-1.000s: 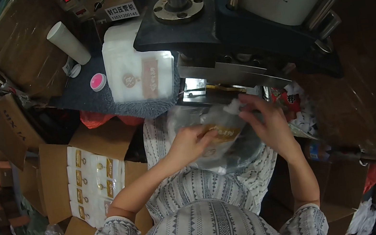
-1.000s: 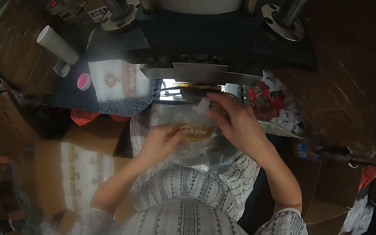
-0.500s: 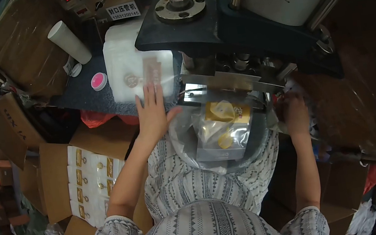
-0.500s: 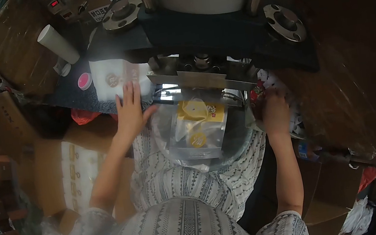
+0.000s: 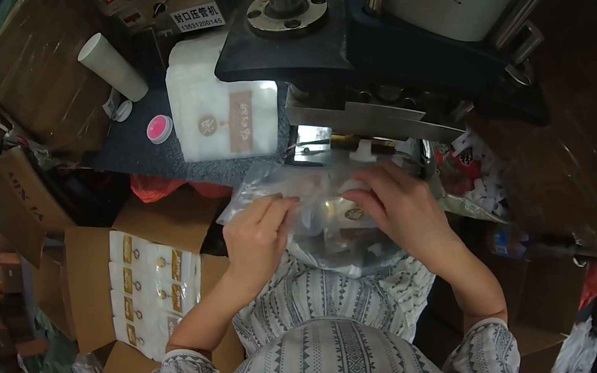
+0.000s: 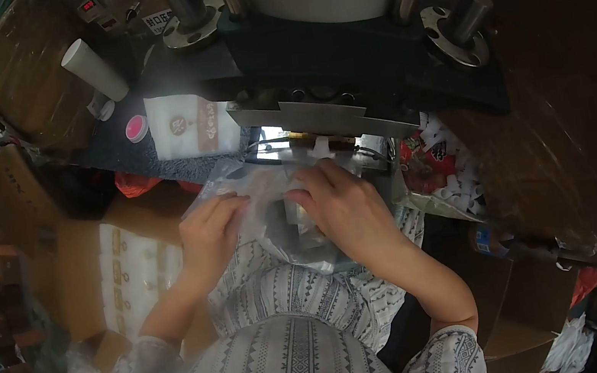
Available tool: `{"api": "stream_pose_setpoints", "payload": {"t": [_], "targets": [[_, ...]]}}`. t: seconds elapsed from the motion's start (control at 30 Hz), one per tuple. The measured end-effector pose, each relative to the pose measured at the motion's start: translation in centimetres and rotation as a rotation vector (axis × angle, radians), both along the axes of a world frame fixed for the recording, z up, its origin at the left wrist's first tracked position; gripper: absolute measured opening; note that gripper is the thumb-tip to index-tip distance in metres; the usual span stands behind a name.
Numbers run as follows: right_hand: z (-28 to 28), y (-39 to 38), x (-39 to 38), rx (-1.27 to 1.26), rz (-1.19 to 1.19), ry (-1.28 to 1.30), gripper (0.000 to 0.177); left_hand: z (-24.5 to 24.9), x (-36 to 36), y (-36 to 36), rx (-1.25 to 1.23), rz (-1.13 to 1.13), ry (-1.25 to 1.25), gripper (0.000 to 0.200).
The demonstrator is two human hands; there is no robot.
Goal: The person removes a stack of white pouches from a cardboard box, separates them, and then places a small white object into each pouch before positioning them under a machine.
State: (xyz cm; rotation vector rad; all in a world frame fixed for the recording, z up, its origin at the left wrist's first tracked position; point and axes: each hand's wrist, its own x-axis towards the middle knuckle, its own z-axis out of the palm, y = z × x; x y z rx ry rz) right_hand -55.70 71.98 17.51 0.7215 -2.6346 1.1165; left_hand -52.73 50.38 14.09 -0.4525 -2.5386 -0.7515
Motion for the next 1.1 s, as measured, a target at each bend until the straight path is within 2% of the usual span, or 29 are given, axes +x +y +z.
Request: {"api": "stream_pose_setpoints", "payload": {"t": [0.07,0.13,0.17,0.23,0.27,0.33,0.37,0.43,0.47,0.53,0.57,0.63,0.7,0.73,0.77,0.83,0.87,0.9,0.97,1.0,1.03,1.07,1.1], "targets": [[-0.3,0.1,0.0,0.002,0.043,-0.043,0.026,-0.4,0.0,0.6,0.005,-0.080,-0.025,0.010],[-1.2,0.8,-0.3,-0.095,0.060,-0.072,0.025,-1.8,-0.1,1.3,0.112,-0.219,-0.295,0.009],[-1.4,1.2,-0.6,-0.093,0.058,-0.072,0.025,-2.0,-0.5,1.9,0.113,-0.221,-0.295,0.009],[-1.6,2.2,-1.1,-0.178,-0.081,-0.187,0.025,-2.1,-1.9,3.3,0.289,-0.265,-0.597,0.015],[-1.6,2.7,-1.0,-0.176,-0.081,-0.185,0.025,-2.4,-2.9,3.8,0.290,-0.266,-0.595,0.015],[-1.4,4.3,-0.6,-0.085,-0.248,-0.147,0.026,-3.2,-5.4,4.7,0.606,-0.184,-0.908,0.022],[-1.5,5.2,-0.6,-0.083,-0.249,-0.147,0.026,-3.5,-6.4,5.2,0.608,-0.185,-0.908,0.022],[-1.8,7.5,-0.6,0.349,-0.452,-0.183,0.029,-4.0,-7.6,5.9,1.050,-0.129,-1.087,0.028],[-2.9,9.0,-1.1,0.350,-0.454,-0.185,0.029,-4.5,-7.7,6.0,1.050,-0.130,-1.090,0.028],[-6.7,11.3,-2.6,0.621,-0.626,0.164,0.030,-5.3,-7.7,5.8,1.048,-0.129,-1.112,0.033],[-7.7,11.7,-2.8,0.618,-0.627,0.163,0.030,-4.8,-7.5,5.3,1.045,-0.128,-1.111,0.033],[-8.6,12.2,-3.6,0.490,-0.617,-0.022,0.032,-2.9,-7.5,3.1,0.632,0.004,-0.899,0.039],[-7.5,11.8,-3.5,0.473,-0.614,-0.079,0.030,-3.8,-8.8,-1.1,0.208,0.070,-0.080,0.051],[-7.0,11.7,-3.3,0.458,-0.612,-0.131,0.028,-5.2,-9.0,-2.9,-0.173,0.213,0.030,0.066],[-7.2,12.0,-3.5,0.456,-0.613,-0.126,0.028,-6.5,-8.5,-3.3,-0.172,0.214,0.036,0.066],[-7.7,12.5,-4.1,0.407,-0.629,-0.175,0.027,-8.2,-6.3,-3.9,-0.466,0.108,-0.046,0.070],[-7.7,12.2,-4.0,0.402,-0.631,-0.179,0.027,-7.7,-5.8,-4.0,-0.376,0.086,-0.013,0.056],[-7.4,12.0,-3.9,0.452,-0.661,-0.249,0.027,-7.1,-5.3,-4.3,-0.377,0.084,-0.016,0.056],[-6.4,11.8,-3.2,0.509,-0.690,-0.315,0.027,-5.6,-4.4,-5.1,-0.298,0.204,-0.193,0.032],[-5.8,11.7,-1.9,0.515,-0.628,-0.199,0.026,-5.2,-3.9,-5.2,-0.294,0.206,-0.193,0.032],[-4.9,11.3,-1.1,0.519,-0.564,-0.084,0.025,-4.8,-3.3,-5.2,-0.211,0.225,-0.179,0.022],[-3.3,10.5,-0.8,0.520,-0.562,-0.084,0.025,-4.3,-2.6,-5.2,-0.129,0.242,-0.165,0.013],[-1.4,9.3,-0.4,0.176,-0.407,-0.267,0.023,-3.6,-2.0,-4.5,-0.129,0.242,-0.165,0.013]]}}
